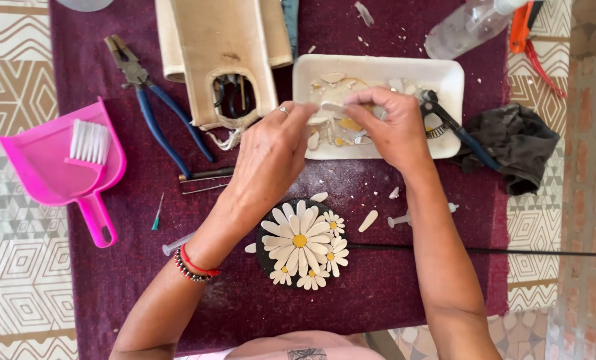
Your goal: Assembling a decorative flower by gluing petals onto a base using a syringe and pliers
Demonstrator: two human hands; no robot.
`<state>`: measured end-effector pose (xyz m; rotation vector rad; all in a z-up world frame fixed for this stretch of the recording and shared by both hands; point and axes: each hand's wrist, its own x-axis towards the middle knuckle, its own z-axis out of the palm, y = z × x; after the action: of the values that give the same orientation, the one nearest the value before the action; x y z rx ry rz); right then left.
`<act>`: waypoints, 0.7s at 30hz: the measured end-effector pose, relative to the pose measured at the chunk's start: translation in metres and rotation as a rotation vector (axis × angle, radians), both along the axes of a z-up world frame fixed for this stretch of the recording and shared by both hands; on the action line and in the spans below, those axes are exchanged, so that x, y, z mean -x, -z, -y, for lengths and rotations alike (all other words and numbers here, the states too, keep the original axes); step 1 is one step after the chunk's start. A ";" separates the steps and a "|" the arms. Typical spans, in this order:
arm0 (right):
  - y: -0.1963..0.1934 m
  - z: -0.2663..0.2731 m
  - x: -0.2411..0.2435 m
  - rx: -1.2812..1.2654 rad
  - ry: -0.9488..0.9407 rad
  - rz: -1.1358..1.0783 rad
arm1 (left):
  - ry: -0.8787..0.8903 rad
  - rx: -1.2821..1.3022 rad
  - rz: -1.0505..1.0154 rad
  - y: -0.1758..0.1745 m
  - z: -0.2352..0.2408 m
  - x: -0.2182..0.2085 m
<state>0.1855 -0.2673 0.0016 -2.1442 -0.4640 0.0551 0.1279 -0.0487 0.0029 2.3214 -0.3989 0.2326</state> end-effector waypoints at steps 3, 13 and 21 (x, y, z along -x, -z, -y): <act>-0.003 -0.006 0.006 -0.214 0.058 -0.233 | -0.024 0.282 -0.047 0.005 -0.002 -0.003; -0.031 -0.019 0.022 -0.349 -0.050 -0.211 | 0.043 1.090 -0.407 0.003 -0.008 -0.007; -0.045 -0.031 0.035 -0.159 -0.065 -0.241 | 0.136 0.697 -0.207 -0.015 -0.020 -0.011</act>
<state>0.1507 -0.2367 0.0468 -1.9362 -0.3827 0.2997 0.1392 -0.0286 0.0174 1.6075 -0.3062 0.0475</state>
